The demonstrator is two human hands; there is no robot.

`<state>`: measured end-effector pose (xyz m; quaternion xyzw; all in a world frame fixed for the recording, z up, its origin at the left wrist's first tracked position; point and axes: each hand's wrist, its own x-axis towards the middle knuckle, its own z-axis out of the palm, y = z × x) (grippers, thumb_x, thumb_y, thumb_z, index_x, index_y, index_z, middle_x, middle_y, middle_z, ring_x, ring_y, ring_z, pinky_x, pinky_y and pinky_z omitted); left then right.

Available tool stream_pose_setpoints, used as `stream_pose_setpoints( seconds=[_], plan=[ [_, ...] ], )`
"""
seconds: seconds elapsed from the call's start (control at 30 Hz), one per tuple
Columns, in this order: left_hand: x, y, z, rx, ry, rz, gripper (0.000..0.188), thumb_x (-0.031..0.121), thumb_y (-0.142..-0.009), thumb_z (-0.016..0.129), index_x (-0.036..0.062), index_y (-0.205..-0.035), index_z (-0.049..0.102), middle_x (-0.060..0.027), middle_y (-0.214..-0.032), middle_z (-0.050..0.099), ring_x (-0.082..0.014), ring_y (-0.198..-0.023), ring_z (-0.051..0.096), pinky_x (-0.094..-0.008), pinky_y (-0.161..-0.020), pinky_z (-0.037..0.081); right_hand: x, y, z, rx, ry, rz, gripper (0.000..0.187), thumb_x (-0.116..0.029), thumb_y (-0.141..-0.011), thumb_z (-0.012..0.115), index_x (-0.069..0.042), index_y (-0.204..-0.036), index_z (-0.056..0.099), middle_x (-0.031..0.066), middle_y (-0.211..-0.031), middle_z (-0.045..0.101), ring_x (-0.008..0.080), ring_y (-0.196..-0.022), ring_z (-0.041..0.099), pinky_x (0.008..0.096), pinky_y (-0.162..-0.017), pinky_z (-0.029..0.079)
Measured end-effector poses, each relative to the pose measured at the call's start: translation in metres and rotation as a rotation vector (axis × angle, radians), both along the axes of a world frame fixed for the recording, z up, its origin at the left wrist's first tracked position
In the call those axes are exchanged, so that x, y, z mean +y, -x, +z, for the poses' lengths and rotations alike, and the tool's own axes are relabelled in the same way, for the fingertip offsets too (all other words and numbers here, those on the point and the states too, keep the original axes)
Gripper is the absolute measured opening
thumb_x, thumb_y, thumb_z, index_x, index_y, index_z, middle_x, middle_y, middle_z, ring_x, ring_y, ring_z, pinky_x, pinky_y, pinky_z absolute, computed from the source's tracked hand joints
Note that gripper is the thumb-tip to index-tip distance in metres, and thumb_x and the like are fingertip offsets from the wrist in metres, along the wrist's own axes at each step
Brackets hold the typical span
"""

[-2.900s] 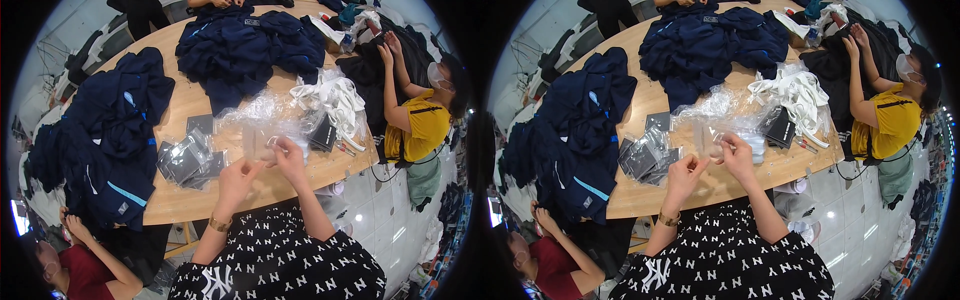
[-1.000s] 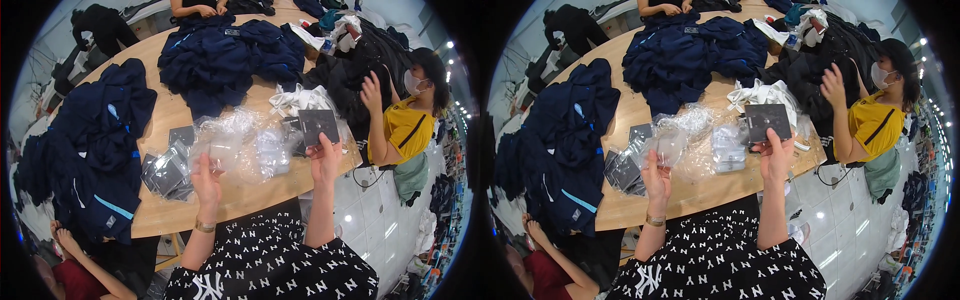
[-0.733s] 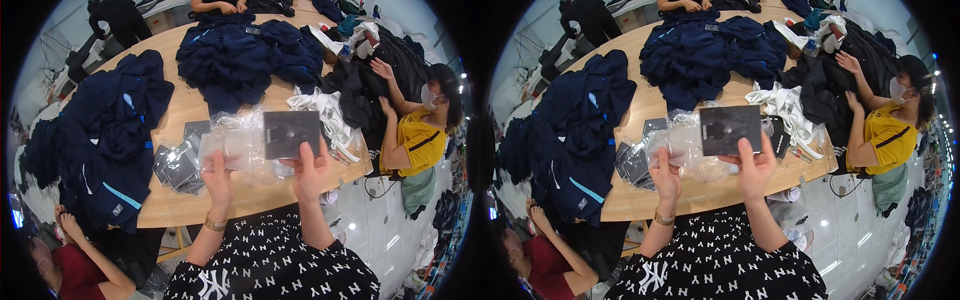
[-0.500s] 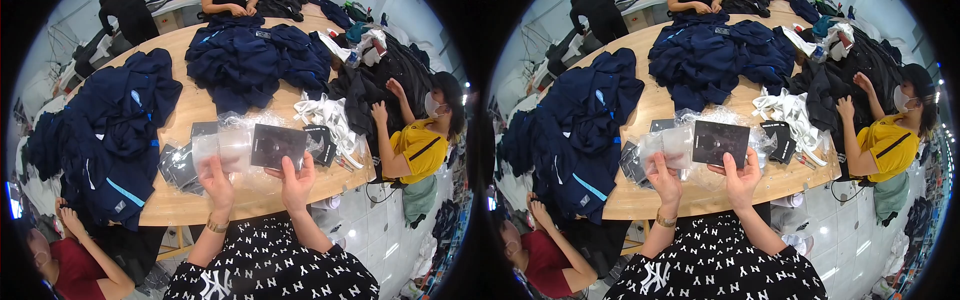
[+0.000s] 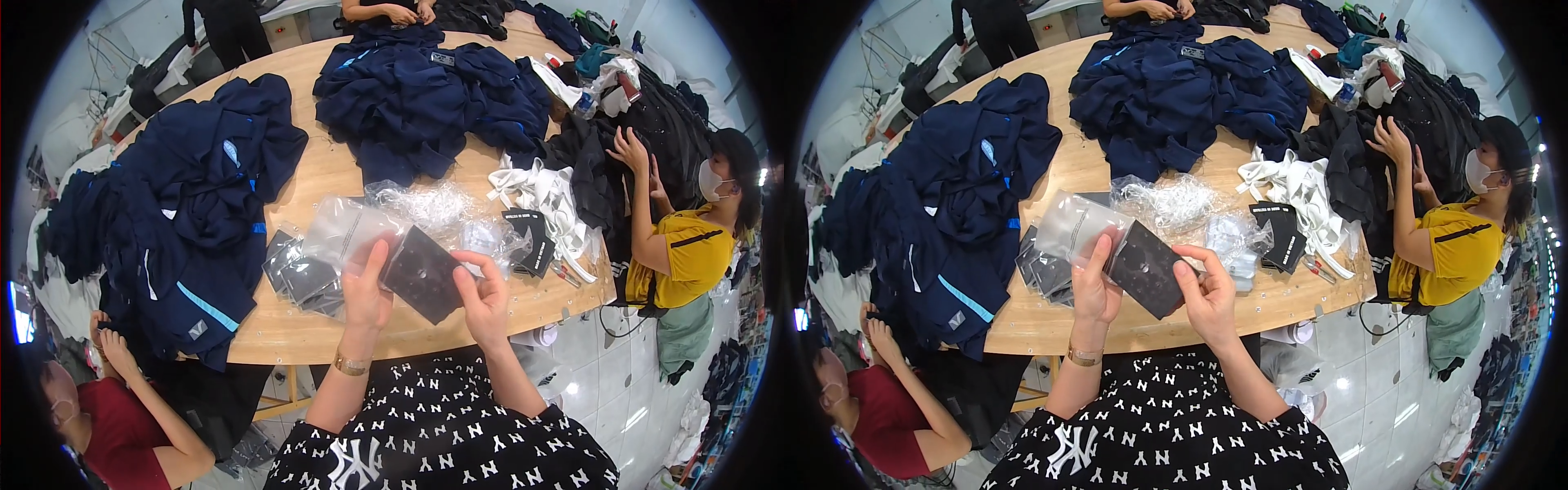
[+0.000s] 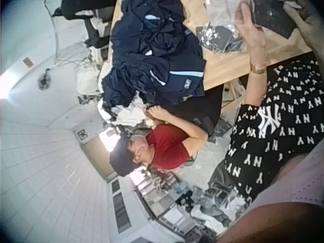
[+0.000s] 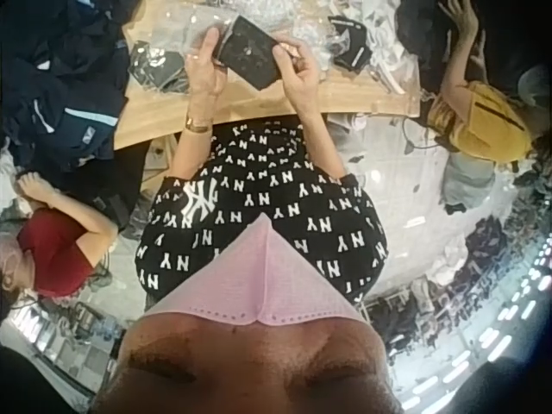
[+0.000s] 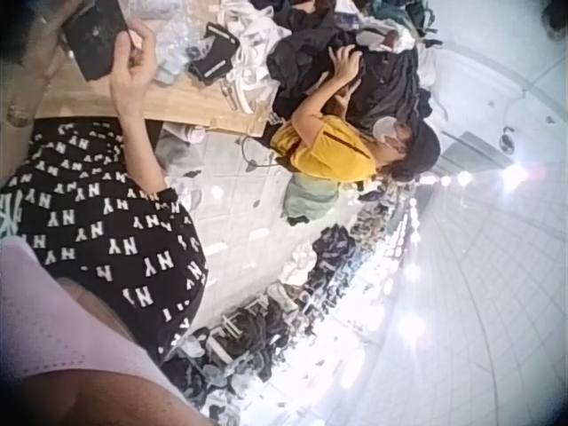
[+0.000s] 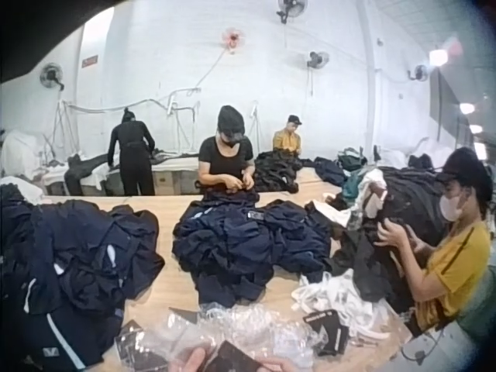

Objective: Packaging small black labels into individual clear plastic bags.

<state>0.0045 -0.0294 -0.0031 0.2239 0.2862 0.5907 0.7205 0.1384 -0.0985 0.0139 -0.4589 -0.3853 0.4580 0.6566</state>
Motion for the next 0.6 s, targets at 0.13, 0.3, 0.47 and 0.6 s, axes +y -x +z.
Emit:
stream_pose_setpoints(
  seconds=[0.13, 0.3, 0.47, 0.6],
  plan=[
    [0.005, 0.005, -0.004, -0.013, -0.014, -0.049, 0.019, 0.010, -0.085, 0.058, -0.0009, -0.099, 0.057, -0.0080, -0.094, 0.061, -0.0144, -0.084, 0.059, -0.0254, -0.074, 0.048, -0.003, 0.005, -0.001, -0.127, 0.089, 0.062, 0.037, -0.005, -0.087, 0.051, -0.003, -0.124, 0.046, 0.0073, -0.080, 0.061, 0.0081, -0.053, 0.056, 0.0208, -0.043, 0.048],
    [0.007, 0.009, -0.007, -0.044, 0.082, -0.131, 0.022, 0.013, -0.084, 0.059, -0.0006, -0.101, 0.057, -0.0079, -0.093, 0.062, -0.0151, -0.084, 0.059, -0.0265, -0.074, 0.048, -0.003, -0.003, -0.003, -0.106, 0.159, 0.178, 0.037, -0.005, -0.087, 0.051, -0.004, -0.124, 0.047, 0.0061, -0.077, 0.060, 0.0089, -0.049, 0.056, 0.0209, -0.042, 0.047],
    [0.010, 0.004, 0.004, -0.051, 0.128, -0.179, 0.024, 0.013, -0.084, 0.060, -0.0018, -0.102, 0.057, -0.0096, -0.095, 0.061, -0.0164, -0.086, 0.058, -0.0267, -0.076, 0.048, -0.004, -0.008, -0.008, -0.081, 0.172, 0.209, 0.038, -0.004, -0.088, 0.050, -0.005, -0.125, 0.046, 0.0061, -0.077, 0.060, 0.0098, -0.049, 0.057, 0.0213, -0.042, 0.047],
    [0.010, 0.000, 0.011, 0.017, 0.094, -0.177, 0.023, 0.013, -0.084, 0.060, -0.0020, -0.101, 0.057, -0.0095, -0.095, 0.061, -0.0160, -0.084, 0.059, -0.0261, -0.073, 0.048, -0.004, -0.007, -0.006, -0.056, 0.189, 0.238, 0.038, -0.004, -0.087, 0.050, -0.005, -0.125, 0.045, 0.0072, -0.079, 0.061, 0.0109, -0.049, 0.058, 0.0217, -0.042, 0.048]
  ],
)
